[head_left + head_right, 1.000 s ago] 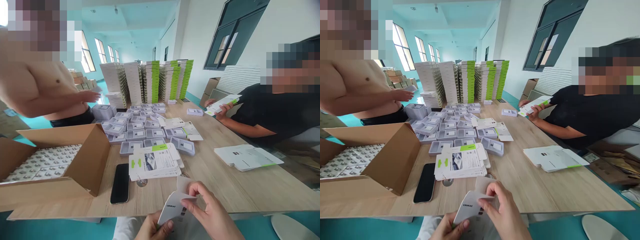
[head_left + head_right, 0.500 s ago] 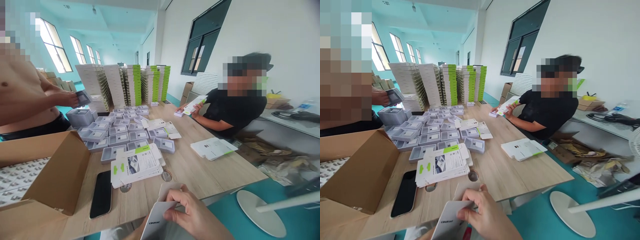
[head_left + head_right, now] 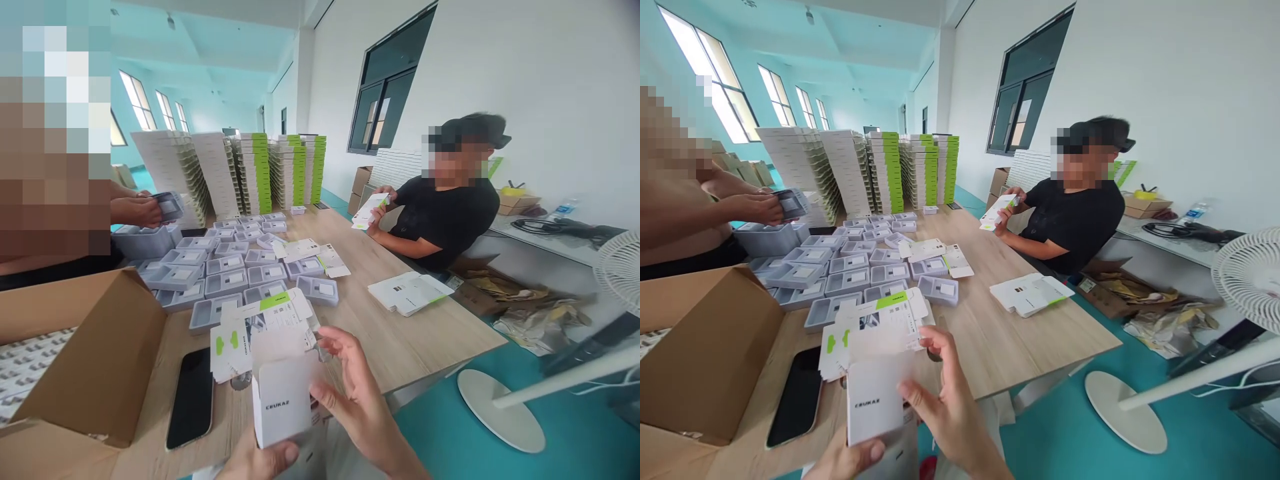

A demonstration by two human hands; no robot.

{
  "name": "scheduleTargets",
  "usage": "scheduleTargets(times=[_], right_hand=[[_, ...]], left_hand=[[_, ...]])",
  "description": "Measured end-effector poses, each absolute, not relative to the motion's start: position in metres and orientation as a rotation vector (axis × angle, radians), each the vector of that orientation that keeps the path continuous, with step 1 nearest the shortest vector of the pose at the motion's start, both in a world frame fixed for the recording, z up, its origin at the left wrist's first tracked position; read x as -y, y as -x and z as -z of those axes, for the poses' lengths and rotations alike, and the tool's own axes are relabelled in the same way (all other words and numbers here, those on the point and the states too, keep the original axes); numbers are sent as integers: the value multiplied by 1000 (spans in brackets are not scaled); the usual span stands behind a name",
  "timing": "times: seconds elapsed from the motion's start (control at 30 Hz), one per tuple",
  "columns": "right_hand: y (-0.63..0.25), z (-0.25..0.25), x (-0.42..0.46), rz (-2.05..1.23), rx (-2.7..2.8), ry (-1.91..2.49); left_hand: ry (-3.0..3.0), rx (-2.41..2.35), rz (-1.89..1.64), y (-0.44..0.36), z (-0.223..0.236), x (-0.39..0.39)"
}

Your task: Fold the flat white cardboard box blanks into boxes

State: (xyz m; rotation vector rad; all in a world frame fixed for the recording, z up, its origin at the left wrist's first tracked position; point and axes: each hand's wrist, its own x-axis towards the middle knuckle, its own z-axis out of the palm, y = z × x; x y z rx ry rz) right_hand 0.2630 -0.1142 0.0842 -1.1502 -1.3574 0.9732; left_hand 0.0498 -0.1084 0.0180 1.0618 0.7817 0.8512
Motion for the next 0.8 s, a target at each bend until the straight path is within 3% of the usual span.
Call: scheduleTargets(times=[0.17,0.37,0.6,0.8], right_hand=[[-231,-39,121,-1282,1035,1174],[-215,-30,126,-1266,873,1286],[-210,-33,120,-1122,952,1245],[-204,-26,123,-1014,936,1288]], left_hand=[[-924,-840,-713,-57,-27,106],[-799,-893,-680,-62,-17,118],[-948,-1217,-1253,-65,-14,118],[-933,-1179,-1157,-67,-17,116]])
